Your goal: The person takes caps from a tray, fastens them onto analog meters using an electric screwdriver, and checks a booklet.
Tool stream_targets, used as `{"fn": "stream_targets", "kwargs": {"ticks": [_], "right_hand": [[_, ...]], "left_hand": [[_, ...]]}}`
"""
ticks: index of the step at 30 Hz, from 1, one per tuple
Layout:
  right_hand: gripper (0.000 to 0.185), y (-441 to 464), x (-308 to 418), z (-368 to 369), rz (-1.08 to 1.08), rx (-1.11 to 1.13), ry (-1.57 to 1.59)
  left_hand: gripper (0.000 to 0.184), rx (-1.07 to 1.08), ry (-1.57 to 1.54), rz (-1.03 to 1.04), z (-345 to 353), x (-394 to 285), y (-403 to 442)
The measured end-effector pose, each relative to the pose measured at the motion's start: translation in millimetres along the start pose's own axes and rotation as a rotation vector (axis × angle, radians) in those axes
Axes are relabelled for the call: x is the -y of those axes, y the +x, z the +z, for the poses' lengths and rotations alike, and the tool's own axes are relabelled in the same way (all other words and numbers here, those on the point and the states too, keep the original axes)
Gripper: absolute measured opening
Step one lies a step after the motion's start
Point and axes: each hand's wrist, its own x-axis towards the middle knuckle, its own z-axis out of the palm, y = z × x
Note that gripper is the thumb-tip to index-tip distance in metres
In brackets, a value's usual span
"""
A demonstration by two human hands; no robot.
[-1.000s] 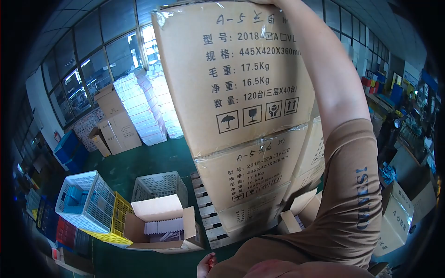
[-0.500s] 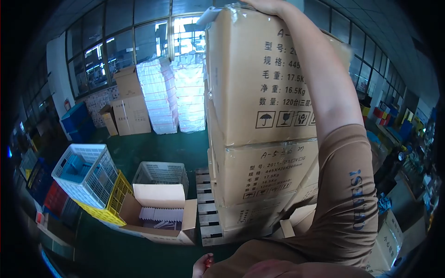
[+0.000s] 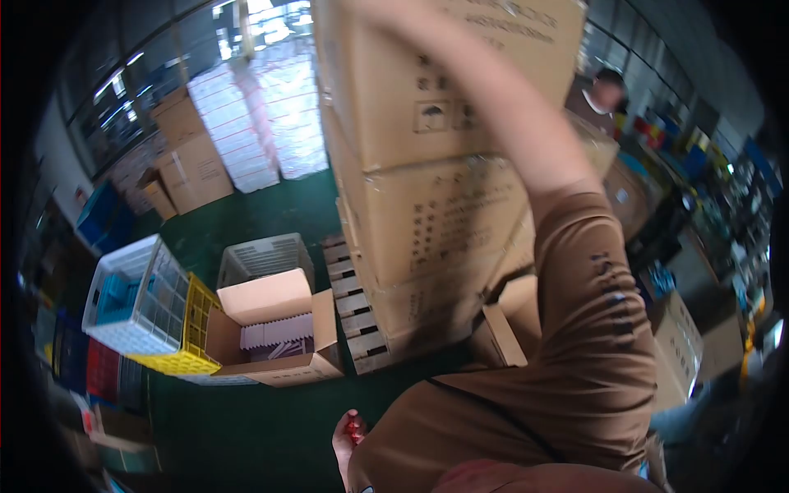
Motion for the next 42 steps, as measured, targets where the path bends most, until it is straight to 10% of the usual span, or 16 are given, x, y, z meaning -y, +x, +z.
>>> {"fn": "stream_targets", "kwargs": {"ticks": [1, 3, 7, 14, 20, 31, 42], "right_hand": [[0.037, -49, 26, -13, 0.157, 0.325, 0.625], [0.034, -119, 80, -6, -0.252, 0.079, 0.303], [0.035, -236, 169, -15, -0.379, 0.619, 0.737], [0.026, -373, 300, 19, 0.342, 1.345, 1.422], [0.026, -417, 402, 82, 0.326, 1.709, 1.627], [0.031, -404, 575, 250, 0.137, 2.047, 1.724], [0.028, -292, 838, 465, -0.107, 1.936, 1.755]], "left_hand": [[0.019, -0.001, -0.028, 0.005, -4, -1, -5], [0.020, 0.016, -0.010, -0.004, -2, -9, -17], [0.020, 0.024, -0.045, 0.000, -8, -30, -41], [0.025, -0.105, -0.207, 0.216, -51, -45, -101], [0.025, -0.222, -0.462, 0.341, -112, -34, -132], [0.024, -0.391, -0.667, 0.573, -191, -140, -151], [0.020, -0.511, -0.734, 0.867, -279, -366, -178]]}}
